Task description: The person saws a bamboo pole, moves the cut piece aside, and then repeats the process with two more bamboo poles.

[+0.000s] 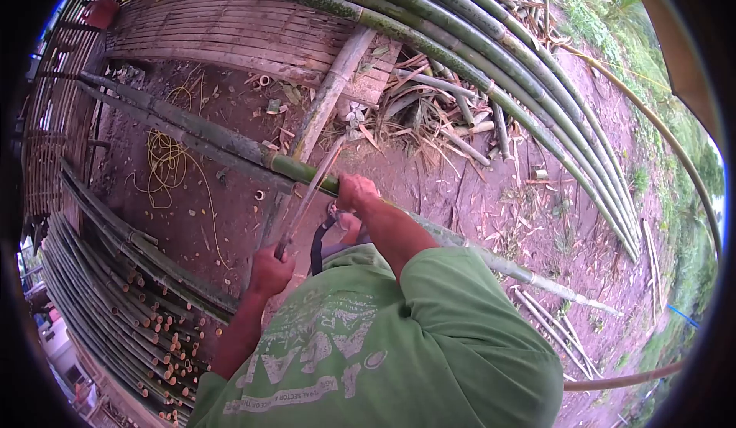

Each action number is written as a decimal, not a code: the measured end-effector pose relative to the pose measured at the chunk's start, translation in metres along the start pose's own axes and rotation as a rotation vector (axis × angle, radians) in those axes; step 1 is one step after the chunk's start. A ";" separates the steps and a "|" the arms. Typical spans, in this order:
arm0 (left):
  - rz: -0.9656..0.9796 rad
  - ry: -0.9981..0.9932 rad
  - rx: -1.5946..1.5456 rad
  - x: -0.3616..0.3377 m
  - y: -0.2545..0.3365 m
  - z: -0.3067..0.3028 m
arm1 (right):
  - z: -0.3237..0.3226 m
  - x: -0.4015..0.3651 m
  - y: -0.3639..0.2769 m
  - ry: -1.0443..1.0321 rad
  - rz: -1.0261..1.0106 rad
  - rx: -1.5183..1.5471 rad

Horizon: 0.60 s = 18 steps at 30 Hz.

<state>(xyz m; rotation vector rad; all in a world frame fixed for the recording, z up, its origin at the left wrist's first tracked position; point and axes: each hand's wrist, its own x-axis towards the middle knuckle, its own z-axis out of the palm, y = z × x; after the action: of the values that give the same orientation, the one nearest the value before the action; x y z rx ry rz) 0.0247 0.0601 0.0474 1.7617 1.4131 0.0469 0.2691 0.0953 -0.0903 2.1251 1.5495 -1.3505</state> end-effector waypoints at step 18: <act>-0.135 -0.024 -0.025 -0.057 0.030 -0.037 | 0.009 0.016 0.002 0.057 0.016 -0.033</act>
<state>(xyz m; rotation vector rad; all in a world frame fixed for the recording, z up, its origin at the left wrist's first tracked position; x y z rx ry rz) 0.0084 0.0351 0.1155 1.6383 1.5040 -0.0285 0.2666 0.0998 -0.1083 2.1696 1.5610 -1.2614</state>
